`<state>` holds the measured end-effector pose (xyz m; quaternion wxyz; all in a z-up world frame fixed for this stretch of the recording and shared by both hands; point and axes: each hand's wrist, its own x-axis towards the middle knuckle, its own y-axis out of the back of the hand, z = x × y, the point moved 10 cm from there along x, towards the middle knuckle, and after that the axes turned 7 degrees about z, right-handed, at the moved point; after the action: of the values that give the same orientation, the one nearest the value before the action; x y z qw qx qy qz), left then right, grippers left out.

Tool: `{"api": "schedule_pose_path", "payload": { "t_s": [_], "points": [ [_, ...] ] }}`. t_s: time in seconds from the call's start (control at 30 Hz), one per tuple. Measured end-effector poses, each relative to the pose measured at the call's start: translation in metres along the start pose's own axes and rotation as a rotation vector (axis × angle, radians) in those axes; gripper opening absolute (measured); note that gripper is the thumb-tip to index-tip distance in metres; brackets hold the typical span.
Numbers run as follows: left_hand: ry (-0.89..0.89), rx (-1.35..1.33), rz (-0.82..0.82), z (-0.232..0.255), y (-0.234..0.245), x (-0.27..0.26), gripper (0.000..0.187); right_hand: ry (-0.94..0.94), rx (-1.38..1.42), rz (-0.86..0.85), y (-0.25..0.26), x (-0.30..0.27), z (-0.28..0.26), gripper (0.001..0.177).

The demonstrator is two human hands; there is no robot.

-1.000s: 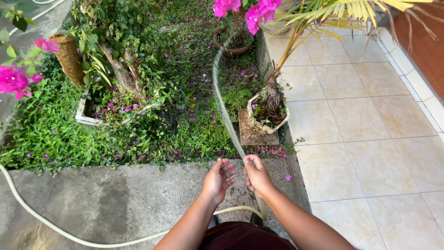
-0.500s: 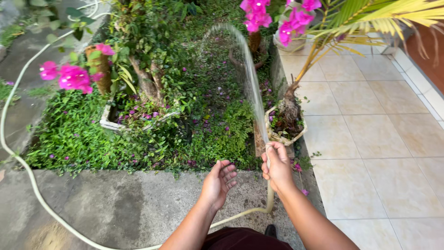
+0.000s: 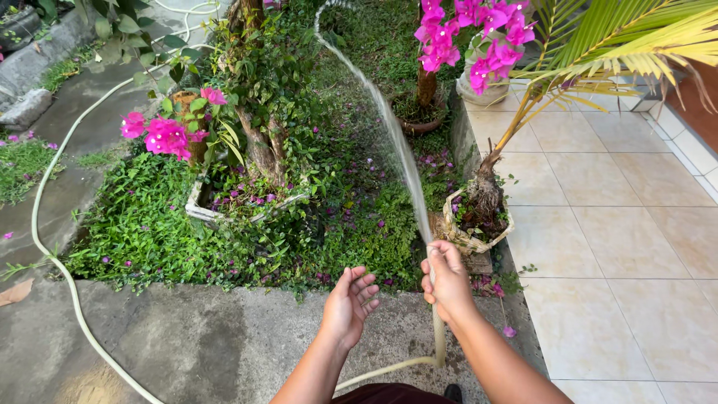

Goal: The person uses a garden hose to water various plants in a garden area. They direct the water stream onto the soil of potted plants, including bougainvillea and a small palm, as well as ground cover and a bonsai tree.

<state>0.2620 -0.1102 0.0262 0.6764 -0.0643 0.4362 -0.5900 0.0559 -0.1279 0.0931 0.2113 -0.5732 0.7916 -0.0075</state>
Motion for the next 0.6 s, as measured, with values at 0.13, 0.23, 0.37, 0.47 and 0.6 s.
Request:
{"api": "schedule_pose_path", "payload": {
  "t_s": [0.13, 0.23, 0.37, 0.47, 0.6],
  "points": [
    [-0.004, -0.012, -0.019, 0.007, -0.008, -0.002, 0.038, 0.024, 0.036, 0.022, -0.002, -0.006, -0.013, 0.014],
    [-0.008, -0.031, -0.056, 0.016, -0.021, -0.006, 0.037, 0.036, 0.0, -0.034, -0.015, -0.013, -0.019, 0.015],
    [-0.031, -0.029, -0.1, 0.029, -0.039, -0.015, 0.039, 0.039, -0.039, -0.13, -0.033, -0.025, -0.027, 0.016],
    [-0.047, -0.038, -0.122, 0.035, -0.046, -0.02, 0.039, 0.068, -0.028, -0.13, -0.038, -0.024, -0.041, 0.016],
    [-0.06, -0.054, -0.126, 0.039, -0.043, -0.023, 0.04, 0.119, 0.076, -0.044, -0.029, -0.016, -0.063, 0.013]
  ]
}}
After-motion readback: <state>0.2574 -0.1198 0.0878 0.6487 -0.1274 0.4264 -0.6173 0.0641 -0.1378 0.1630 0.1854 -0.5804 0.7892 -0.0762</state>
